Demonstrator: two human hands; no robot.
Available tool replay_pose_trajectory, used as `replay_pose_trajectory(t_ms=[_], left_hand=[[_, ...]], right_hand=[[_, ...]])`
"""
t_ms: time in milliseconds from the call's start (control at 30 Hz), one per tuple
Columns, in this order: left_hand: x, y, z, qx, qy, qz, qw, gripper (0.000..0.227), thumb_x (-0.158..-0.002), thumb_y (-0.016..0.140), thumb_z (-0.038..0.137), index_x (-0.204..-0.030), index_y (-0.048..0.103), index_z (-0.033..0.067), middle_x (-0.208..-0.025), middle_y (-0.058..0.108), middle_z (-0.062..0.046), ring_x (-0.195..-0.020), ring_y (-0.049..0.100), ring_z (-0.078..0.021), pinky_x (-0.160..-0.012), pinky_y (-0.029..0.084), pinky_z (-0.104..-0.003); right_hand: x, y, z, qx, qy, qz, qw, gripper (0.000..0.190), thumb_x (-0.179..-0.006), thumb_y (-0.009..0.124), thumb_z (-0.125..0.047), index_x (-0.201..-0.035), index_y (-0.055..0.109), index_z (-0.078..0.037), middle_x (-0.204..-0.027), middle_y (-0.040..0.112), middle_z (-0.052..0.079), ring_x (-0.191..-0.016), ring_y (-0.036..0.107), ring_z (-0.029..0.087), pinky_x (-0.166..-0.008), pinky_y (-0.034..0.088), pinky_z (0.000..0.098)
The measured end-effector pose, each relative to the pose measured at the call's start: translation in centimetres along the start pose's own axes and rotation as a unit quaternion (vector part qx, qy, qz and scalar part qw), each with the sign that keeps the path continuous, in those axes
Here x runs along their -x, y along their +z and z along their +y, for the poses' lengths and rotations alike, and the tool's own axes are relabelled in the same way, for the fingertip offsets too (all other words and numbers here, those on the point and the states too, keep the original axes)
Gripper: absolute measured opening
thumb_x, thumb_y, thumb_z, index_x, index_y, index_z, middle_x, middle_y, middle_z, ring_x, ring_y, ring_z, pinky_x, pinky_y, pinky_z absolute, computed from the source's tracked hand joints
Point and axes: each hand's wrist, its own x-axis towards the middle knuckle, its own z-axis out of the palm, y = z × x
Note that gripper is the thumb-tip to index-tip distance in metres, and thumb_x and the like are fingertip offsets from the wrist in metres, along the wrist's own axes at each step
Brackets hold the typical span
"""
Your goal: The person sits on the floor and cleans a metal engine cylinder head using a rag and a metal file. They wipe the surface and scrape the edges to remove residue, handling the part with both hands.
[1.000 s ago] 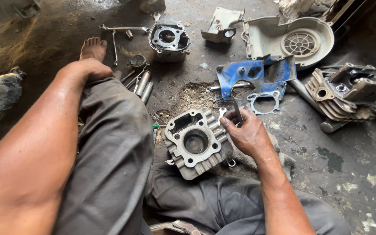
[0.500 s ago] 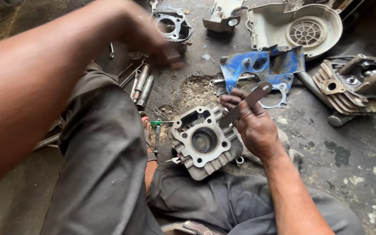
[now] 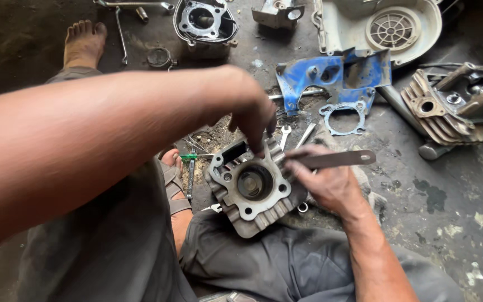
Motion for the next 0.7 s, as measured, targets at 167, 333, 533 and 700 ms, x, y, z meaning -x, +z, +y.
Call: replay_pose_trajectory(t_ms=[167, 333, 533, 700], left_hand=[[-0.7, 1.6, -0.5, 0.007, 0.018, -0.013, 1.0, 0.078, -0.088, 0.068, 0.046, -0.157, 0.038, 0.0282, -0.139, 0.066, -0.017, -0.12, 0.069, -0.0315, -0.093, 0.063, -0.05], [-0.2, 0.5, -0.2, 0.008, 0.023, -0.039, 0.999, 0.073, -0.087, 0.067, 0.047, -0.154, 0.043, 0.0315, -0.139, 0.064, -0.018, -0.121, 0.07, -0.037, -0.095, 0.061, -0.049], [-4.0, 0.6, 0.5, -0.078, 0.066, -0.025, 0.994, 0.078, -0.08, 0.074, 0.06, -0.142, 0.06, 0.0141, -0.141, 0.066, -0.014, -0.125, 0.067, -0.0354, -0.106, 0.053, -0.049], [-8.2, -1.2, 0.1, -0.081, 0.066, -0.037, 0.994, 0.078, -0.076, 0.079, 0.062, -0.134, 0.068, 0.0114, -0.142, 0.067, -0.013, -0.128, 0.064, -0.0322, -0.113, 0.045, -0.047]], right_hand=[[-0.8, -0.1, 0.0, -0.032, 0.092, 0.02, 0.995, 0.013, -0.088, 0.077, -0.014, -0.098, 0.076, -0.007, -0.091, 0.075, 0.008, -0.081, 0.073, 0.021, -0.073, 0.057, 0.0325], [-0.6, -0.4, 0.3, -0.095, 0.227, 0.086, 0.965, 0.016, -0.086, 0.08, -0.016, -0.099, 0.075, -0.006, -0.093, 0.077, 0.008, -0.082, 0.073, 0.02, -0.073, 0.058, 0.0311], [-0.3, 0.2, 2.1, -0.007, 0.058, 0.077, 0.995, 0.016, -0.092, 0.072, -0.01, -0.106, 0.074, -0.005, -0.098, 0.074, 0.007, -0.091, 0.07, 0.015, -0.081, 0.056, 0.0288], [-0.6, -1.4, 4.1, -0.257, 0.352, 0.165, 0.885, 0.025, -0.1, 0.069, -0.018, -0.117, 0.066, 0.001, -0.092, 0.072, 0.009, -0.078, 0.067, 0.018, -0.071, 0.055, 0.0308]])
